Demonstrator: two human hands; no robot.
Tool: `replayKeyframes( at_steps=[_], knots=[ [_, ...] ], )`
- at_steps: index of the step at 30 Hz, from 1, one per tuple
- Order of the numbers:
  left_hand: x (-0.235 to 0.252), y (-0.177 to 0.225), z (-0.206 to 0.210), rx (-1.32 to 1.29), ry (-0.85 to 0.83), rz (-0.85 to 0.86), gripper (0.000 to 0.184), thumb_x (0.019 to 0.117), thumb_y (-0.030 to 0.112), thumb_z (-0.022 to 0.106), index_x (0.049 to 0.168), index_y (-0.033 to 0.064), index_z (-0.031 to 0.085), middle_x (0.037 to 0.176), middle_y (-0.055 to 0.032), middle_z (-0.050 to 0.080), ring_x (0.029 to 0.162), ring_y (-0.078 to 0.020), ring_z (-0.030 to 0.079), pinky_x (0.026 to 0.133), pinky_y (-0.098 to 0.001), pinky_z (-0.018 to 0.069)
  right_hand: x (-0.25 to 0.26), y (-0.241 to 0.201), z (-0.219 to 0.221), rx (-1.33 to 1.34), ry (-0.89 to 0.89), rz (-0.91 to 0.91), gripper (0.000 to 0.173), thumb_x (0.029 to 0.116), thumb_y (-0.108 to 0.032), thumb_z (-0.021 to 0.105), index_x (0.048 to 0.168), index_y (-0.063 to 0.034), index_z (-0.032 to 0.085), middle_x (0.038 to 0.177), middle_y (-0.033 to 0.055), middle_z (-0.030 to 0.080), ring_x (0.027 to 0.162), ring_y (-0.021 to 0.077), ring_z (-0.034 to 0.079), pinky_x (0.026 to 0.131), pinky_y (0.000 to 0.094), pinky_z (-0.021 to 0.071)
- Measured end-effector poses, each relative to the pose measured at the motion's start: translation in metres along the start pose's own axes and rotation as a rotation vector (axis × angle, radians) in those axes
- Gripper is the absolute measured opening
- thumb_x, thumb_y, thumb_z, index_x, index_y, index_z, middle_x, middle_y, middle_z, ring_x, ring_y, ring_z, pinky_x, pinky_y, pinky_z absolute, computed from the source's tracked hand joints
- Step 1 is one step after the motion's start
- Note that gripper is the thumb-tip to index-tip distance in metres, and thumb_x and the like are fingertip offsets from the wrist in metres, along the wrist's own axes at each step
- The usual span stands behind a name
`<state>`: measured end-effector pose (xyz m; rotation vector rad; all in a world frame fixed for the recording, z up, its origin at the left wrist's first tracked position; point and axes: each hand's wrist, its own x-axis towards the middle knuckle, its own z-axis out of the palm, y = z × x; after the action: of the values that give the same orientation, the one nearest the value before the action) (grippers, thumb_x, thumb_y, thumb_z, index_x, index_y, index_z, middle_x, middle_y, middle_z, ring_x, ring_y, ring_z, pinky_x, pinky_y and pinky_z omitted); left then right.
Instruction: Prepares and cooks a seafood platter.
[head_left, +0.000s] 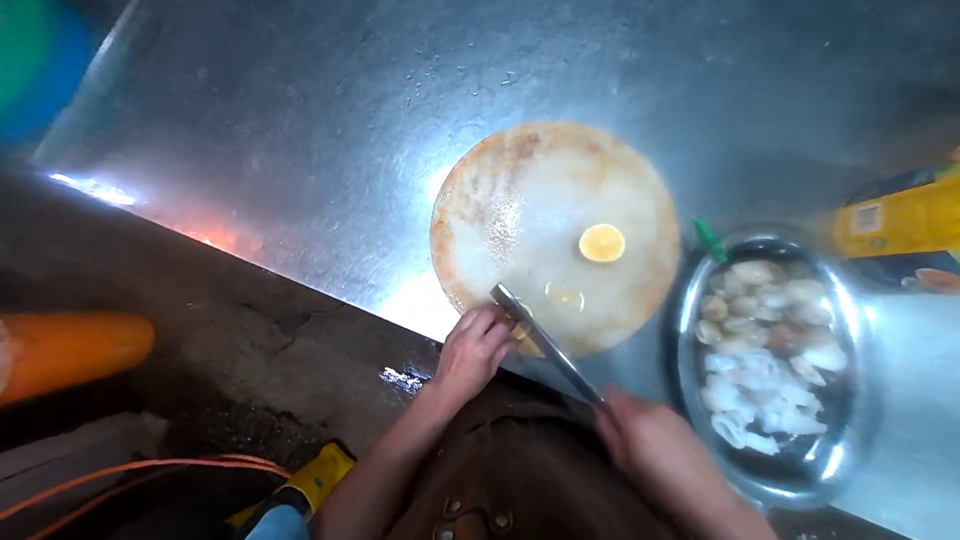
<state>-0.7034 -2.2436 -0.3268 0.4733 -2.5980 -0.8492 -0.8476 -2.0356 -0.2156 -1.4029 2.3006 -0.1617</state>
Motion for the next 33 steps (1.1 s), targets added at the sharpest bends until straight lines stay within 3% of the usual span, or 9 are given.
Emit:
replayKeyframes(
  at_steps=[6, 12, 16, 20, 23, 25, 26, 28, 33],
  knots=[
    [0.01, -0.019, 0.01, 0.002, -0.096, 0.052, 0.019, 0.0969, 0.025, 0.07, 0.103, 0.0077, 0.074, 0.11, -0.0086, 0.07, 0.111, -0.0234, 0.066, 0.097, -0.0368, 0.0566, 0.015, 0.001, -0.025, 0.03, -0.196, 0.07, 0.02, 0.0976, -0.02, 0.054, 0.094, -0.0036, 0.064, 0.064, 0.0126, 0.061, 0.059, 0.0336, 0.067, 0.051, 0.0493, 0.0545],
    [0.009, -0.029, 0.016, -0.016, -0.051, 0.12, 0.019, 0.0971, 0.024, 0.07, 0.099, 0.0062, 0.074, 0.105, -0.0088, 0.071, 0.107, -0.0235, 0.067, 0.096, -0.0366, 0.0565, 0.041, -0.03, -0.026, 0.074, -0.473, 0.257, 0.03, 0.1073, -0.024, 0.046, 0.113, 0.001, 0.061, 0.086, 0.02, 0.069, 0.085, 0.0401, 0.072, 0.073, 0.0538, 0.0578],
    [0.013, -0.03, 0.012, -0.013, -0.08, 0.134, 0.02, 0.0972, 0.024, 0.07, 0.1, 0.0045, 0.073, 0.107, -0.0104, 0.071, 0.107, -0.0248, 0.068, 0.096, -0.0382, 0.0571, 0.066, -0.016, -0.015, 0.197, -0.464, 0.238, 0.029, 0.108, -0.028, 0.049, 0.109, -0.0023, 0.063, 0.085, 0.0155, 0.067, 0.083, 0.0329, 0.07, 0.075, 0.0502, 0.0571],
    [0.014, -0.031, 0.004, -0.084, -0.108, 0.104, 0.024, 0.0979, 0.027, 0.069, 0.106, 0.005, 0.073, 0.114, -0.0106, 0.069, 0.111, -0.0235, 0.067, 0.097, -0.0385, 0.0571, 0.049, 0.028, -0.037, 0.438, -0.207, 0.191, 0.02, 0.1029, -0.027, 0.061, 0.099, -0.0093, 0.069, 0.066, 0.0031, 0.062, 0.055, 0.0159, 0.062, 0.056, 0.039, 0.0564],
    [0.022, -0.027, -0.015, -0.138, -0.074, 0.004, 0.025, 0.0951, 0.025, 0.073, 0.109, 0.0038, 0.072, 0.115, -0.0121, 0.069, 0.104, -0.0226, 0.07, 0.091, -0.0399, 0.0603, 0.027, 0.057, -0.067, 0.243, 0.124, 0.21, 0.026, 0.0988, -0.028, 0.061, 0.084, -0.0074, 0.066, 0.057, 0.0027, 0.055, 0.049, 0.0198, 0.057, 0.047, 0.0439, 0.0499],
    [0.033, -0.017, -0.031, -0.053, -0.182, -0.165, 0.035, 0.0927, 0.031, 0.077, 0.111, 0.0026, 0.071, 0.115, -0.0149, 0.069, 0.104, -0.0287, 0.069, 0.09, -0.0481, 0.0595, 0.043, 0.068, -0.089, 0.085, 0.133, 0.308, 0.025, 0.1002, -0.023, 0.065, 0.095, 0.0008, 0.064, 0.064, 0.0159, 0.06, 0.059, 0.0365, 0.063, 0.054, 0.0578, 0.0499],
    [0.041, -0.01, -0.038, 0.004, -0.275, -0.272, 0.043, 0.0906, 0.037, 0.079, 0.114, 0.0023, 0.071, 0.116, -0.016, 0.068, 0.107, -0.0317, 0.068, 0.091, -0.0516, 0.0579, 0.059, 0.075, -0.094, 0.023, 0.111, 0.345, 0.025, 0.0997, -0.021, 0.064, 0.111, 0.0012, 0.064, 0.072, 0.0219, 0.063, 0.067, 0.0435, 0.066, 0.059, 0.0633, 0.0507],
    [0.055, 0.002, -0.042, 0.099, -0.447, -0.455, 0.059, 0.0835, 0.05, 0.083, 0.118, 0.0035, 0.069, 0.12, -0.0169, 0.065, 0.113, -0.0344, 0.064, 0.094, -0.0543, 0.0554, 0.095, 0.09, -0.088, -0.087, 0.097, 0.37, 0.047, 0.099, -0.017, 0.062, 0.144, -0.0055, 0.053, 0.093, 0.0324, 0.066, 0.08, 0.0543, 0.066, 0.064, 0.0703, 0.0499],
    [0.067, 0.016, -0.023, 0.178, -0.552, -0.618, 0.067, 0.0797, 0.054, 0.084, 0.119, 0.003, 0.067, 0.123, -0.0184, 0.062, 0.118, -0.0352, 0.06, 0.1, -0.0519, 0.0518, 0.153, 0.133, -0.047, -0.305, 0.091, 0.279, 0.063, 0.104, -0.011, 0.053, 0.162, -0.0245, 0.032, 0.112, 0.0343, 0.059, 0.094, 0.0533, 0.065, 0.069, 0.0635, 0.0537]
  ],
)
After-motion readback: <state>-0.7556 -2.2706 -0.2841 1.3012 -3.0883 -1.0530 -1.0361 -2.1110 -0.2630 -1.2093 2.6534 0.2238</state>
